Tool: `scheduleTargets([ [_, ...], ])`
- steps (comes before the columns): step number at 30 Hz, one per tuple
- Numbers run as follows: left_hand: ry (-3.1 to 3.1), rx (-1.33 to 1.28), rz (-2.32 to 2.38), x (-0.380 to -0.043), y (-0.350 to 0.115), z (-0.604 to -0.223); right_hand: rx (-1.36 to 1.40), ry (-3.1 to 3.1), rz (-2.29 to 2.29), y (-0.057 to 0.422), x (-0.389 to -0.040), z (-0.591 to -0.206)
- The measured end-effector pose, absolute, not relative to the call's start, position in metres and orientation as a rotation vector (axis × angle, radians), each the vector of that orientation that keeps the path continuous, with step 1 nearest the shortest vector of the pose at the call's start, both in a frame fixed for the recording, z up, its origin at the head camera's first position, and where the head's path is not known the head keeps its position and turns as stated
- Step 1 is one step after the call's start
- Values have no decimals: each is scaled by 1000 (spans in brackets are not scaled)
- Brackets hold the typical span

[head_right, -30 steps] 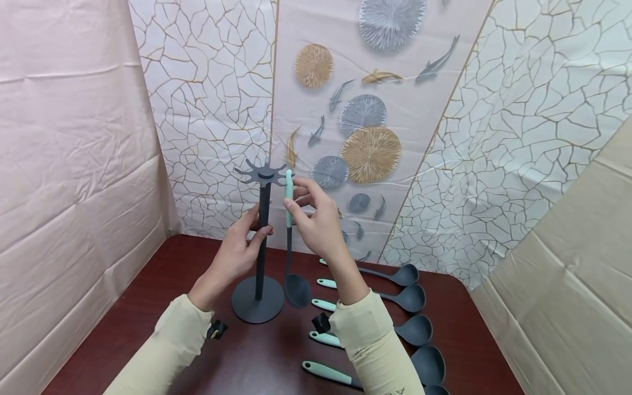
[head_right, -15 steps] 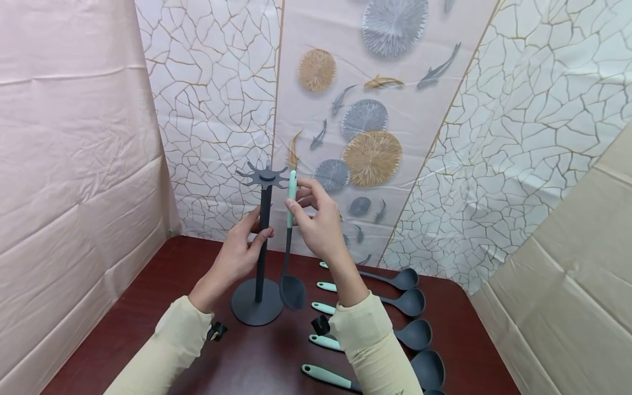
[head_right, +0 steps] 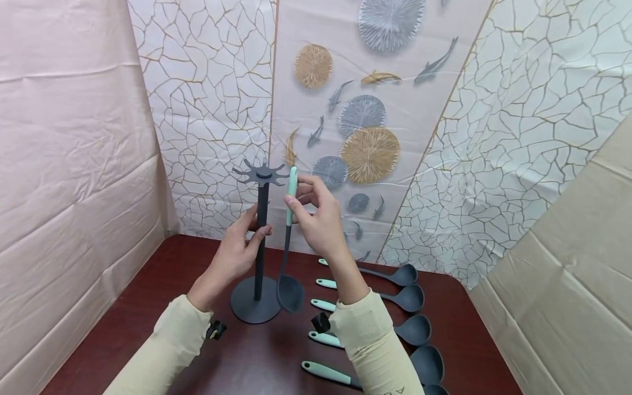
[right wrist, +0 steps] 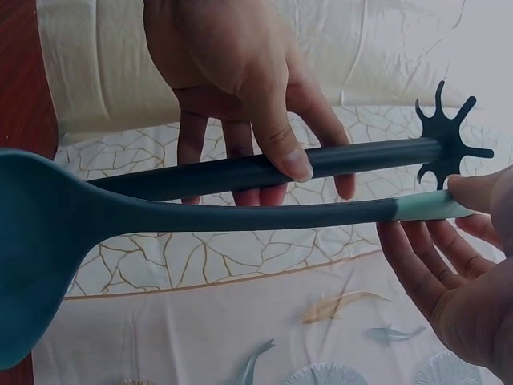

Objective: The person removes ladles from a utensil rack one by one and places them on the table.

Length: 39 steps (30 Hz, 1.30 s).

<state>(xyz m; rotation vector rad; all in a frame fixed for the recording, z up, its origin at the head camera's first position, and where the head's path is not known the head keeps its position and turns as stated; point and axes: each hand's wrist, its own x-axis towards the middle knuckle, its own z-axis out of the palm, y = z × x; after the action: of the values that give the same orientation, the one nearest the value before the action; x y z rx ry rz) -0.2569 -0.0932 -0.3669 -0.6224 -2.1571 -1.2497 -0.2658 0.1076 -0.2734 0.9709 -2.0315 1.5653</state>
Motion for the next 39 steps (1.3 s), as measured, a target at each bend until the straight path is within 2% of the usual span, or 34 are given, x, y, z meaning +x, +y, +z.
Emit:
scheduleTargets([
  [39, -2139, -633, -1262, -259, -94, -368, 864, -1975, 1653, 116, -272, -283],
])
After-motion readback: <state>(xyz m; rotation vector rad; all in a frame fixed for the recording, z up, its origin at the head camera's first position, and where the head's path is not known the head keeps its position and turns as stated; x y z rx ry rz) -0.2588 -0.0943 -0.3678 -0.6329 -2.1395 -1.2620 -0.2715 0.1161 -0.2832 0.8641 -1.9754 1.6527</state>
